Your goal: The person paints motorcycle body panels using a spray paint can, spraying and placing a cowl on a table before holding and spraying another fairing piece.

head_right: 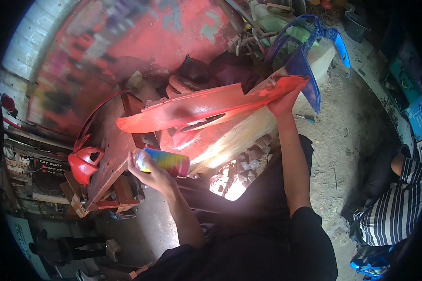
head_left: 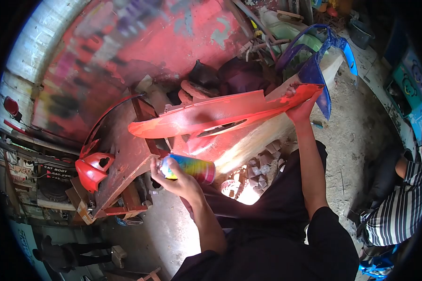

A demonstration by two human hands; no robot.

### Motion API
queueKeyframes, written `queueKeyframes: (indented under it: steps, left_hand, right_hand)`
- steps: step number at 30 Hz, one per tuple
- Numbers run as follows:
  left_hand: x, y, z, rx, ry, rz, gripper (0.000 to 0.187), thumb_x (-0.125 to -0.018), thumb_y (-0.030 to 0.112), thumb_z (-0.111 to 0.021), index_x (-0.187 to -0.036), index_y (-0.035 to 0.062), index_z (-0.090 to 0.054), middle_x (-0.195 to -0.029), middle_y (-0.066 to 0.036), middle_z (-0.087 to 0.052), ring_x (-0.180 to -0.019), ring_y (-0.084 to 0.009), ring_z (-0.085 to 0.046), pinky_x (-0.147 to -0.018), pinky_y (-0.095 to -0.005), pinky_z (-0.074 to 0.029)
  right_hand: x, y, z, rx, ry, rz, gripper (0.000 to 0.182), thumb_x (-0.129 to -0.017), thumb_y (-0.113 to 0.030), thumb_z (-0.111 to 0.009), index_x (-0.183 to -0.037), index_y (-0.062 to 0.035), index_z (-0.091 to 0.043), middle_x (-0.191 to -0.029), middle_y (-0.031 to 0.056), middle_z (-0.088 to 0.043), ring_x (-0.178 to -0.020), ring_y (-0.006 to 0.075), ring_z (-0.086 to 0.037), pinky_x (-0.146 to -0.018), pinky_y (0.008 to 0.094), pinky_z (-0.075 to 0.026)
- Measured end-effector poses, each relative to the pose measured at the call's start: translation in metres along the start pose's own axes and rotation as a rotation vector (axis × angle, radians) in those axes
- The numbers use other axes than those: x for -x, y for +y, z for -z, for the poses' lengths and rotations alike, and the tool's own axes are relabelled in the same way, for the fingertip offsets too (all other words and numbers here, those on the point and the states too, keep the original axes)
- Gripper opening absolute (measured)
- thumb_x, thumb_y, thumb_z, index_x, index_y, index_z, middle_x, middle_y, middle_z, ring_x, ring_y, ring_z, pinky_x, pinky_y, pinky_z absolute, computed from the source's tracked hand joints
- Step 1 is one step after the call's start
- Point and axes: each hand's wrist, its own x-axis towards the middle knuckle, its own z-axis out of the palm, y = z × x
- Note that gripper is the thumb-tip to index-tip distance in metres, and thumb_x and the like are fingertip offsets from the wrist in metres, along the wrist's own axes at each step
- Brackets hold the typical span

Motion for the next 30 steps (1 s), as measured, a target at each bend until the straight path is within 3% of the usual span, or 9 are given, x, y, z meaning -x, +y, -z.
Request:
queueKeyframes:
  steps: [3,6,12,15,19,23,25,27,30]
  left_hand:
    - [0.029,0.005,-0.002,-0.121,-0.311,-0.075,0.046,-0.092,0.02,-0.059,-0.13,-0.0021,-0.045,-0.122,-0.016,-0.051,-0.113,-0.0251,-0.051,-0.101,-0.039,-0.037]
    - [0.064,0.008,-0.001,0.174,-0.654,-0.236,0.05,-0.087,0.015,-0.061,-0.13,-0.0037,-0.045,-0.121,-0.015,-0.052,-0.116,-0.0254,-0.049,-0.102,-0.0386,-0.037]
    - [-0.014,-0.012,0.008,-0.075,-0.109,-0.096,0.052,-0.093,0.025,-0.062,-0.134,-0.0026,-0.044,-0.131,-0.02,-0.049,-0.122,-0.0307,-0.047,-0.109,-0.0439,-0.032]
    - [-0.057,-0.032,0.021,-0.226,0.185,-0.139,0.05,-0.095,0.03,-0.06,-0.133,-0.0007,-0.047,-0.127,-0.018,-0.051,-0.104,-0.0262,-0.056,-0.086,-0.0381,-0.048]
    - [-0.037,-0.016,0.014,-0.107,-0.086,0.024,0.042,-0.095,0.025,-0.059,-0.126,-0.0016,-0.05,-0.121,-0.016,-0.053,-0.106,-0.0264,-0.054,-0.091,-0.0397,-0.045]
    - [0.019,-0.036,0.028,0.087,-0.601,-0.362,0.054,-0.09,0.03,-0.065,-0.129,-0.0011,-0.043,-0.119,-0.015,-0.053,-0.107,-0.024,-0.055,-0.089,-0.0391,-0.047]
    - [0.014,-0.027,0.025,0.1,-0.587,-0.424,0.054,-0.092,0.029,-0.063,-0.131,-0.0017,-0.044,-0.12,-0.016,-0.052,-0.111,-0.0242,-0.053,-0.091,-0.0394,-0.046]
    - [-0.014,-0.014,0.016,-0.189,-0.242,-0.384,0.05,-0.095,0.027,-0.059,-0.133,-0.0019,-0.044,-0.122,-0.017,-0.052,-0.11,-0.025,-0.054,-0.092,-0.0395,-0.046]
    - [-0.056,-0.026,0.015,-0.045,0.035,-0.047,0.046,-0.095,0.025,-0.058,-0.133,0.0016,-0.046,-0.123,-0.015,-0.051,-0.105,-0.0243,-0.054,-0.087,-0.036,-0.048]
  right_hand:
    - [-0.003,0.002,0.003,-0.055,-0.006,-0.01,0.089,-0.072,-0.086,-0.049,-0.11,-0.0055,-0.052,-0.085,0.0021,-0.051,-0.082,0.0176,-0.053,-0.08,0.0347,-0.046]
    - [-0.003,0.002,0.005,-0.059,-0.039,-0.01,0.089,-0.072,-0.085,-0.05,-0.112,-0.0056,-0.051,-0.086,0.0023,-0.051,-0.082,0.0177,-0.053,-0.08,0.035,-0.046]
    - [0.001,-0.002,0.002,-0.018,-0.01,0.006,0.088,-0.073,-0.085,-0.049,-0.111,-0.0054,-0.051,-0.086,0.0024,-0.051,-0.082,0.0175,-0.053,-0.08,0.0356,-0.046]
    - [-0.001,-0.002,0.003,-0.046,-0.025,-0.001,0.088,-0.073,-0.085,-0.049,-0.111,-0.0052,-0.051,-0.085,0.0023,-0.052,-0.082,0.0176,-0.053,-0.08,0.0356,-0.046]
    - [-0.003,-0.001,-0.001,-0.044,-0.021,-0.003,0.089,-0.072,-0.085,-0.049,-0.111,-0.0048,-0.05,-0.084,0.0022,-0.052,-0.082,0.0176,-0.053,-0.081,0.0358,-0.046]
    - [-0.004,0.003,0.004,-0.027,0.007,0.004,0.09,-0.072,-0.085,-0.048,-0.111,-0.0044,-0.05,-0.084,0.0024,-0.052,-0.082,0.0176,-0.053,-0.081,0.0351,-0.046]
    - [-0.002,0.0,0.007,-0.016,0.034,0.015,0.09,-0.072,-0.086,-0.049,-0.111,-0.0043,-0.05,-0.084,0.0024,-0.052,-0.082,0.0176,-0.052,-0.081,0.0346,-0.045]
    - [-0.003,0.001,0.008,0.01,0.091,0.028,0.091,-0.071,-0.086,-0.049,-0.111,-0.0042,-0.05,-0.085,0.0024,-0.052,-0.082,0.0175,-0.052,-0.08,0.0337,-0.045]
    - [-0.001,0.002,0.006,-0.051,-0.001,-0.013,0.09,-0.071,-0.086,-0.051,-0.111,-0.0046,-0.05,-0.085,0.0022,-0.051,-0.081,0.0171,-0.051,-0.08,0.0327,-0.045]
